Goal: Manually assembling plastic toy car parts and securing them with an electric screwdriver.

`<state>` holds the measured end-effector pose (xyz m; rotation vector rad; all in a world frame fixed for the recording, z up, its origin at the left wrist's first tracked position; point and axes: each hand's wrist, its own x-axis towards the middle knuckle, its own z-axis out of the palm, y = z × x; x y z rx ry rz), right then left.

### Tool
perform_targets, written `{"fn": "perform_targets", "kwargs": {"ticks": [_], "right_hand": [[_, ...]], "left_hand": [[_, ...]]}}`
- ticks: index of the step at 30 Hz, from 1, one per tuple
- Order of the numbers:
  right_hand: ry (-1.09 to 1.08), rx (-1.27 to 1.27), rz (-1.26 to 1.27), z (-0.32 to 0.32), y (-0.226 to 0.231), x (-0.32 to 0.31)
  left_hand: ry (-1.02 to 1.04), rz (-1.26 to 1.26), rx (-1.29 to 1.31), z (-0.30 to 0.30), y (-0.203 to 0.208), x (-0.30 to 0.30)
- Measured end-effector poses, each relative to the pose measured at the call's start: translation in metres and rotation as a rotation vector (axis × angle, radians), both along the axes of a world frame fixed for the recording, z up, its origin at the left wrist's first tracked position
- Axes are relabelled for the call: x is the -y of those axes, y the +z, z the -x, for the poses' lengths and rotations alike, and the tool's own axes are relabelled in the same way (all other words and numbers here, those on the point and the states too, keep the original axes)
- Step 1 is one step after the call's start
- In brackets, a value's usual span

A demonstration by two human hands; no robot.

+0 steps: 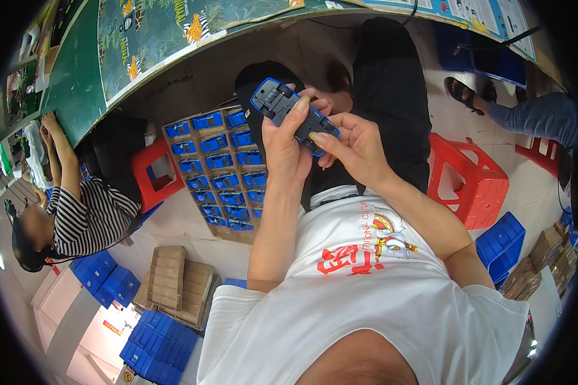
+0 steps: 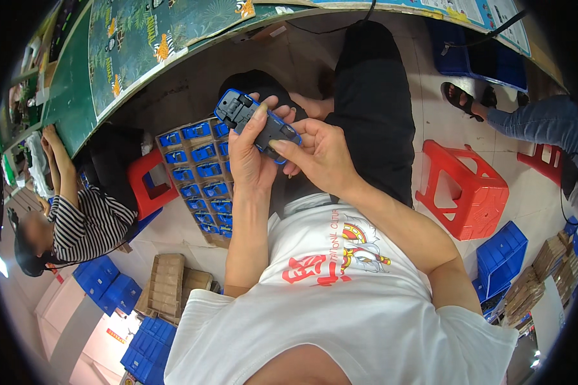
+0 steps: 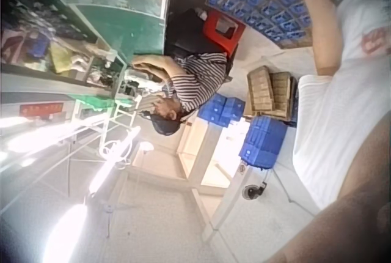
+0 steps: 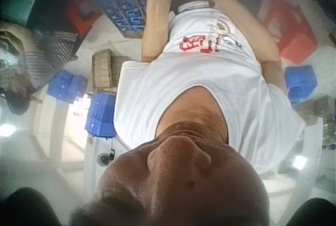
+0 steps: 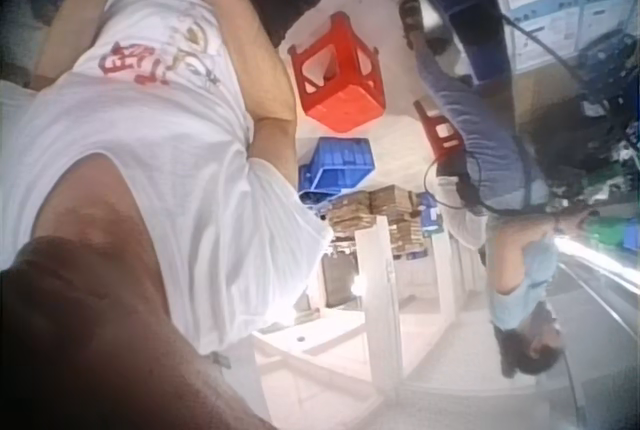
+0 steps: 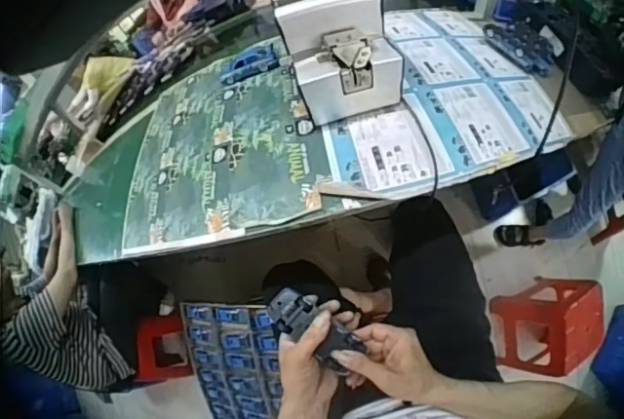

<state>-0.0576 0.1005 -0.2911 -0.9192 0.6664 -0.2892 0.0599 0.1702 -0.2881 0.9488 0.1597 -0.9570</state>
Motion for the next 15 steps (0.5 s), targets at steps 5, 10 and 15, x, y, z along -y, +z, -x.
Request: {"fn": "perform_targets", "kwargs": {"ticks": [5, 10, 15], "right_hand": [[-0.003, -0.004, -0.002, 0.0, -0.003, -0.005], [-0.017, -0.001, 0.053, 0.002, 0.0, -0.003], [0.048, -0.055, 0.065, 0.003, 0.007, 0.005]], "left_hand": [[0.085, -0.04, -0.003, 0.002, -0.001, -0.002], [0.059, -0.022, -0.008, 0.004, 0.0, -0.002], [-0.02, -0.017, -0.044, -0.001, 0.002, -0.012]]}}
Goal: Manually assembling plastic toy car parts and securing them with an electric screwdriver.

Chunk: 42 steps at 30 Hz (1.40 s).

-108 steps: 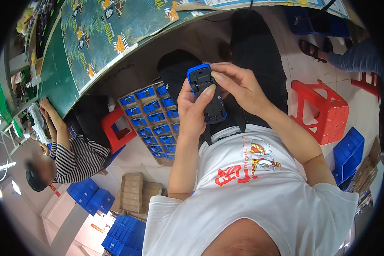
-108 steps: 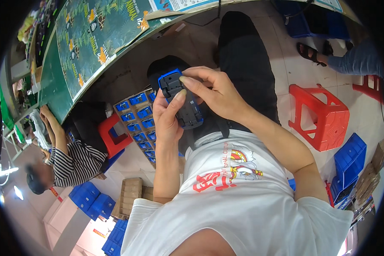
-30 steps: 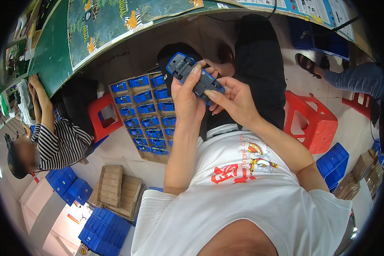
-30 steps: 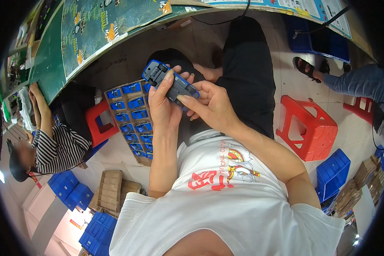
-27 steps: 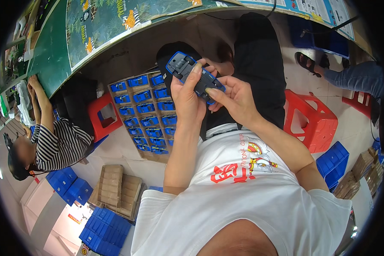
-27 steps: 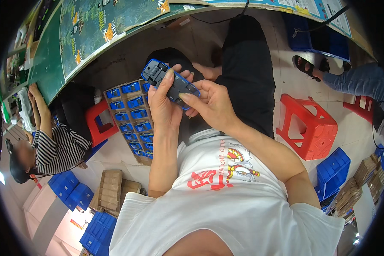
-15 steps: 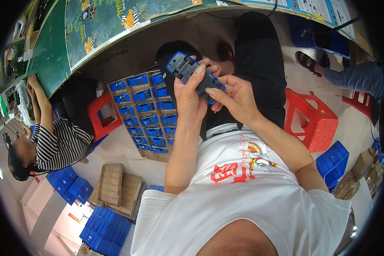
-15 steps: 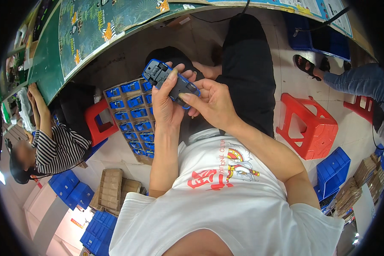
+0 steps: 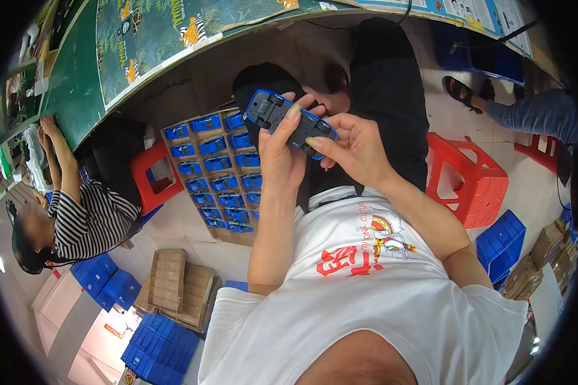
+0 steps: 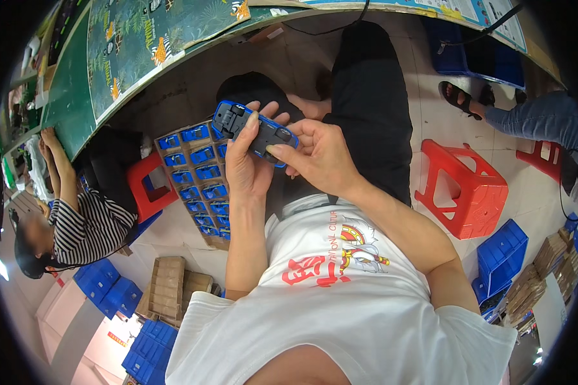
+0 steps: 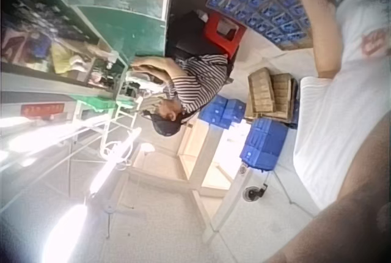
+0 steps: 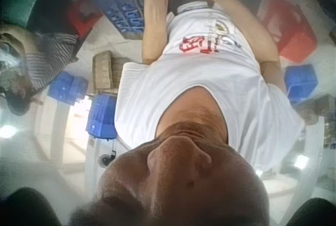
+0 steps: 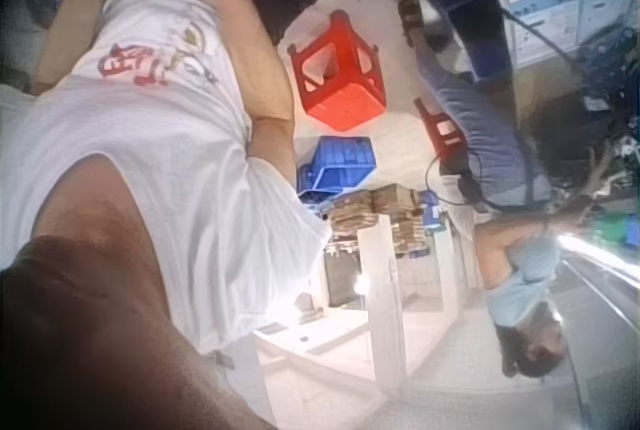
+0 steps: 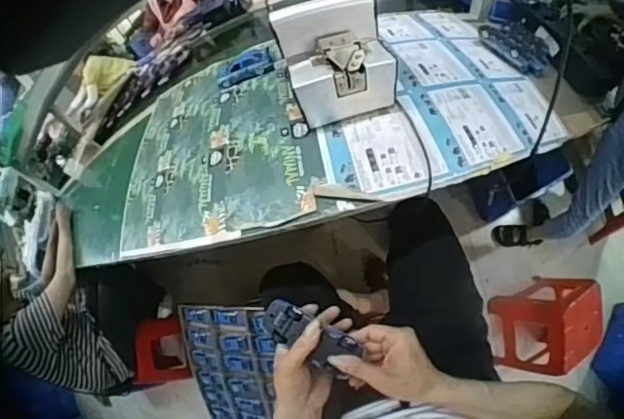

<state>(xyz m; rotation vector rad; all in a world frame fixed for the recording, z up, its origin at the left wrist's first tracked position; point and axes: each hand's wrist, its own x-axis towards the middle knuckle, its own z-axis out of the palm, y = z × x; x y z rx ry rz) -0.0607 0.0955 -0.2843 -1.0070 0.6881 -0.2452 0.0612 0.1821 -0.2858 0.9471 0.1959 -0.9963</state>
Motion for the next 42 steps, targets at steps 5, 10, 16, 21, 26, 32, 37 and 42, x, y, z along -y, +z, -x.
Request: {"fn": "perform_targets", "kwargs": {"ticks": [5, 10, 16, 21, 26, 32, 37, 42], "right_hand": [[-0.04, 0.018, 0.031, -0.001, -0.008, 0.006], [-0.012, -0.008, 0.454, 0.004, -0.005, 0.008], [0.061, -0.05, 0.892, 0.004, 0.002, 0.018], [0.04, 0.006, 0.947, 0.001, -0.001, 0.021], [0.034, 0.09, 1.119, -0.001, 0.0, 0.025], [0.134, 0.095, 0.831, 0.0, 0.008, 0.034], [0.019, 0.141, 0.522, -0.002, 0.0, 0.039], [0.114, 0.137, 0.595, -0.004, 0.014, 0.052]], "left_hand": [[-0.101, -0.143, 0.107, -0.005, -0.007, -0.01], [-0.016, -0.174, 0.082, 0.001, -0.002, -0.008], [0.026, -0.142, 0.101, 0.001, 0.002, -0.006], [0.054, -0.123, 0.138, 0.004, 0.007, -0.005], [0.074, -0.117, 0.156, 0.006, 0.007, -0.002], [0.056, -0.139, 0.166, 0.005, 0.008, -0.004], [0.0, -0.106, 0.148, 0.006, 0.01, -0.004], [-0.071, -0.079, 0.165, 0.005, 0.013, -0.007]]}}
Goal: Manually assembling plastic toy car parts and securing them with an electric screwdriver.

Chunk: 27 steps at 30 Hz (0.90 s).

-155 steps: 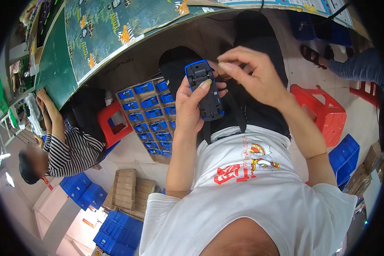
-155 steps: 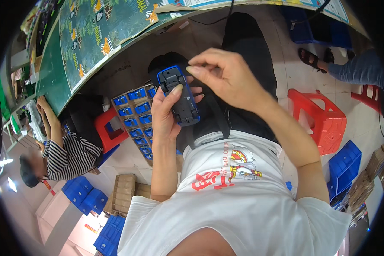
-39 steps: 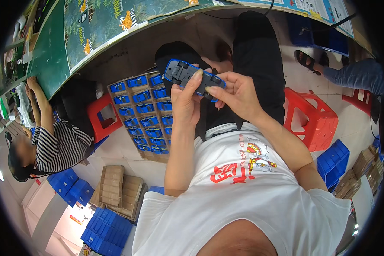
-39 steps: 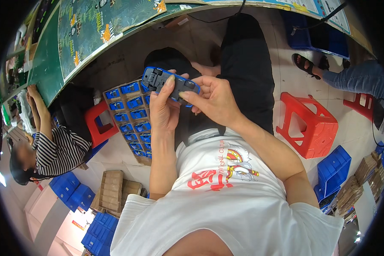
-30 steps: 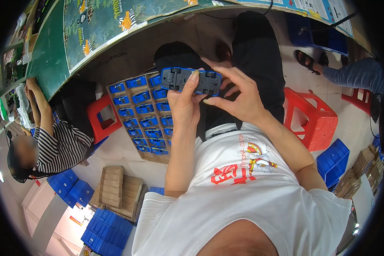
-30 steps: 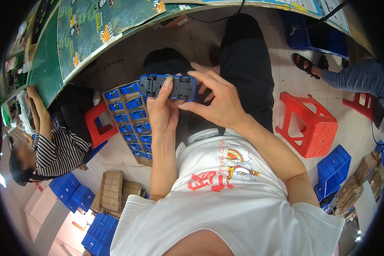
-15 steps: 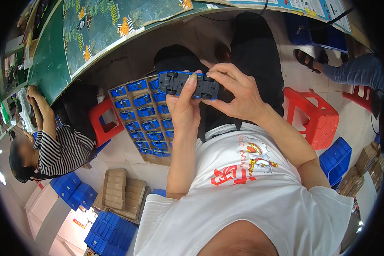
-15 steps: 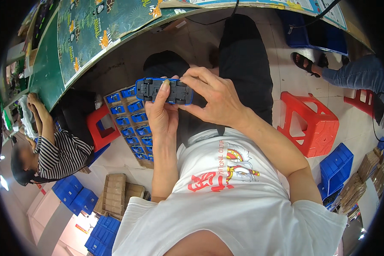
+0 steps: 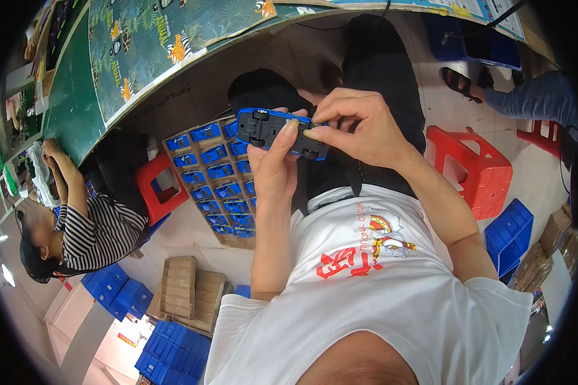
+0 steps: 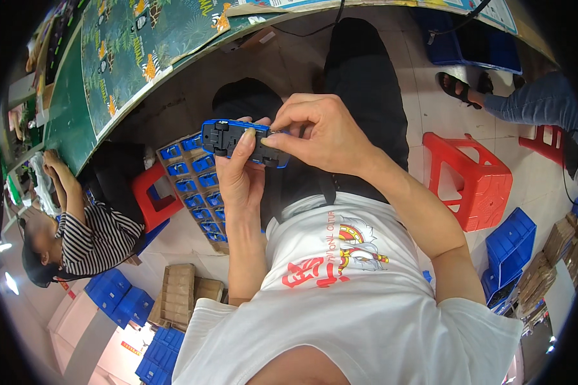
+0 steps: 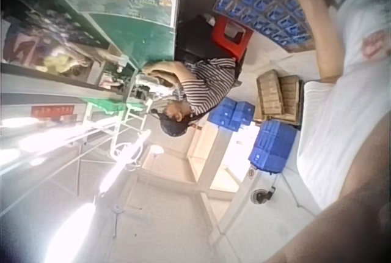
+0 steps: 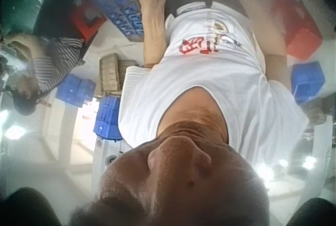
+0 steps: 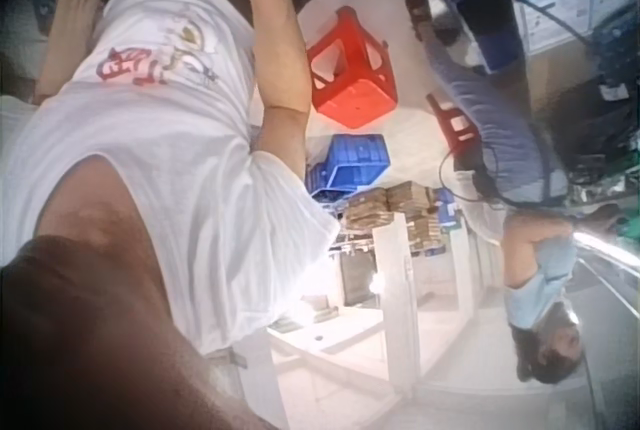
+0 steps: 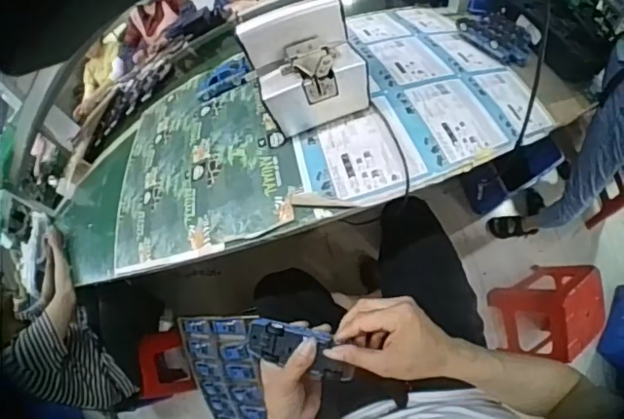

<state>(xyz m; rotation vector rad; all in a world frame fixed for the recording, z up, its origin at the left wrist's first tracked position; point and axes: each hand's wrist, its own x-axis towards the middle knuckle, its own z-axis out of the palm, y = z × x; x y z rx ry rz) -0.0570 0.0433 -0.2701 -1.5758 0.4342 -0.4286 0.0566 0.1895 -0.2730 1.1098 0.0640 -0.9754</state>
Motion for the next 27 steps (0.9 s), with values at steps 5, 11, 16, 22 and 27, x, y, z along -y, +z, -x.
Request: {"fn": "perform_targets", "kwargs": {"ticks": [5, 11, 16, 22, 27], "right_hand": [[0.024, -0.071, 0.089, 0.001, 0.008, 0.008], [-0.032, -0.007, 0.17, 0.003, 0.011, 0.001], [0.016, -0.017, 0.169, 0.006, 0.008, 0.003], [-0.053, 0.086, 0.246, 0.004, 0.004, -0.001], [-0.073, 0.079, 0.192, 0.008, 0.007, -0.003]], "left_hand": [[-0.04, 0.004, -0.009, 0.0, 0.003, 0.004], [-0.025, -0.012, -0.008, 0.002, 0.005, 0.006], [-0.007, -0.024, 0.015, 0.004, 0.01, 0.009], [0.018, -0.024, 0.01, 0.006, 0.012, 0.009], [0.038, -0.015, 0.003, 0.005, 0.01, 0.009]]}}
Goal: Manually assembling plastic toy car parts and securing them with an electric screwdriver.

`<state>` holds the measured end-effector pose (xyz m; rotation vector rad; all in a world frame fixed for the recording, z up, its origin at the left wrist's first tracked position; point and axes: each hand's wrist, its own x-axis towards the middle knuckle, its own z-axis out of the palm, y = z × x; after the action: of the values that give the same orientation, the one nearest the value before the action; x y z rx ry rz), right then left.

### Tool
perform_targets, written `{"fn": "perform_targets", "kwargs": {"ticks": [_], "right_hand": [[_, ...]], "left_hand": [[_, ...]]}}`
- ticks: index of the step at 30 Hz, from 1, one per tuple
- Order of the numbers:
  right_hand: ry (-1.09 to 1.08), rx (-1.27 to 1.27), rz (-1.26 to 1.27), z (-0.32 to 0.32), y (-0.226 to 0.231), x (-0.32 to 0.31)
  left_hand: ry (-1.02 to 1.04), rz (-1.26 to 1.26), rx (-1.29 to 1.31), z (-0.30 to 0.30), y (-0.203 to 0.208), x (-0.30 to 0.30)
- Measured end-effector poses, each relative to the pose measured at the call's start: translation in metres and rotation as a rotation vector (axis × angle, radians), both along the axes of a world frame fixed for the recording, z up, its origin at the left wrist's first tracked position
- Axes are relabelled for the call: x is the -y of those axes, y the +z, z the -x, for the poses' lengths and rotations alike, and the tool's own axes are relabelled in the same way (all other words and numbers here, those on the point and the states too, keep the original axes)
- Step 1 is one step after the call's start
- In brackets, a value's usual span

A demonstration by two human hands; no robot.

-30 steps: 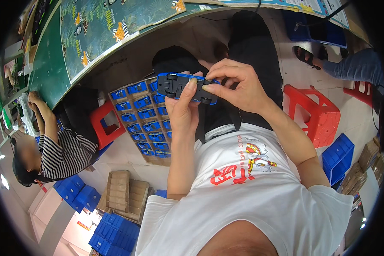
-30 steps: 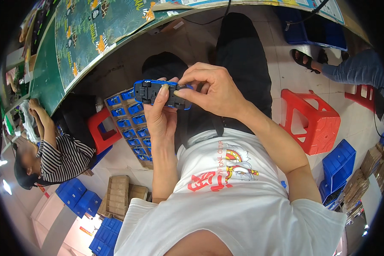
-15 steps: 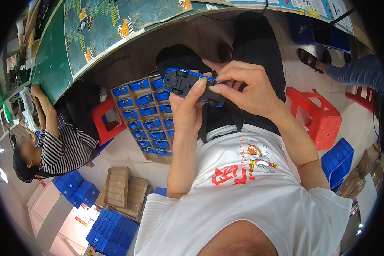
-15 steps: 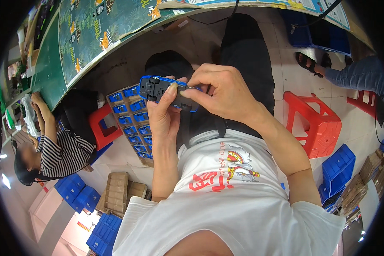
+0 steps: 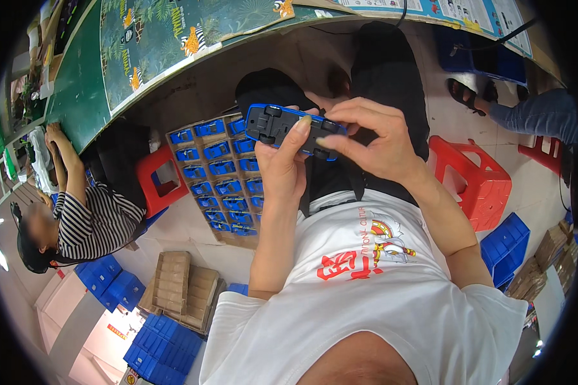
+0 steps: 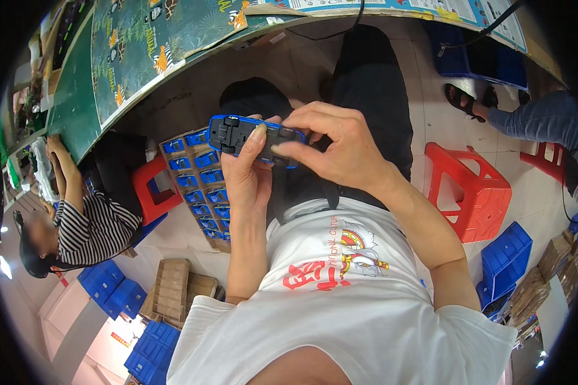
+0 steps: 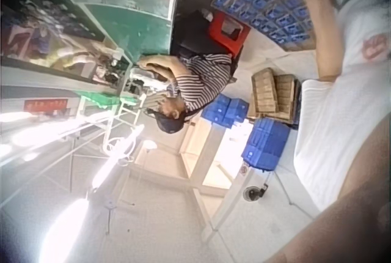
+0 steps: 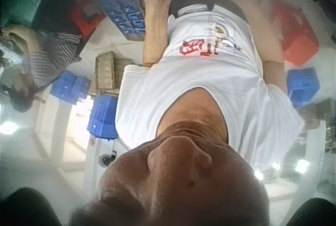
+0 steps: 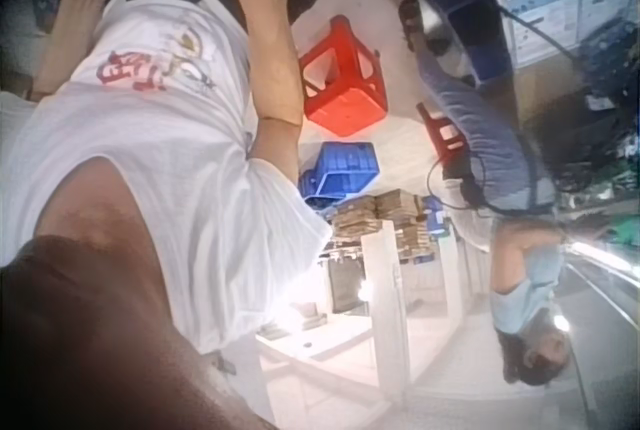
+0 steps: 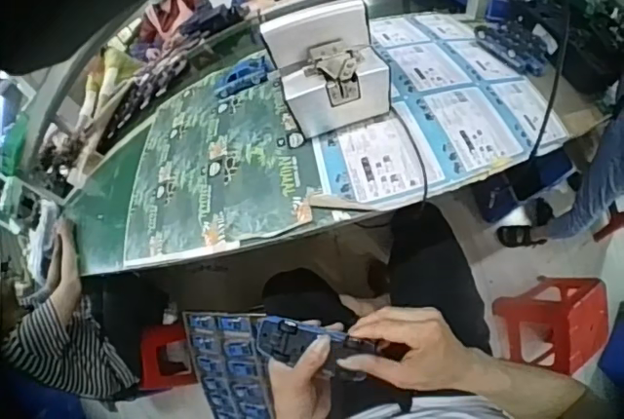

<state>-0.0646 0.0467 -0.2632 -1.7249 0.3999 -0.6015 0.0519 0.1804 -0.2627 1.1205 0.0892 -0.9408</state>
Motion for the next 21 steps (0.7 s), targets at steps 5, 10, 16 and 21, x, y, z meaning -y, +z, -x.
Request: {"fn": "perform_targets", "kwargs": {"ticks": [5, 10, 16, 21], "right_hand": [[-0.016, -0.031, 0.06, 0.006, -0.003, -0.008], [-0.008, -0.043, 0.316, 0.007, -0.002, -0.006], [-0.028, -0.061, 0.233, 0.003, 0.003, -0.009], [-0.046, -0.115, -0.216, -0.002, -0.008, -0.008]], "left_hand": [[0.036, 0.002, 0.011, -0.001, 0.004, 0.004], [0.073, 0.013, 0.057, 0.0, 0.003, 0.005], [0.072, 0.007, 0.042, -0.002, 0.001, 0.006], [0.056, -0.02, 0.059, -0.001, 0.001, 0.006]]}}
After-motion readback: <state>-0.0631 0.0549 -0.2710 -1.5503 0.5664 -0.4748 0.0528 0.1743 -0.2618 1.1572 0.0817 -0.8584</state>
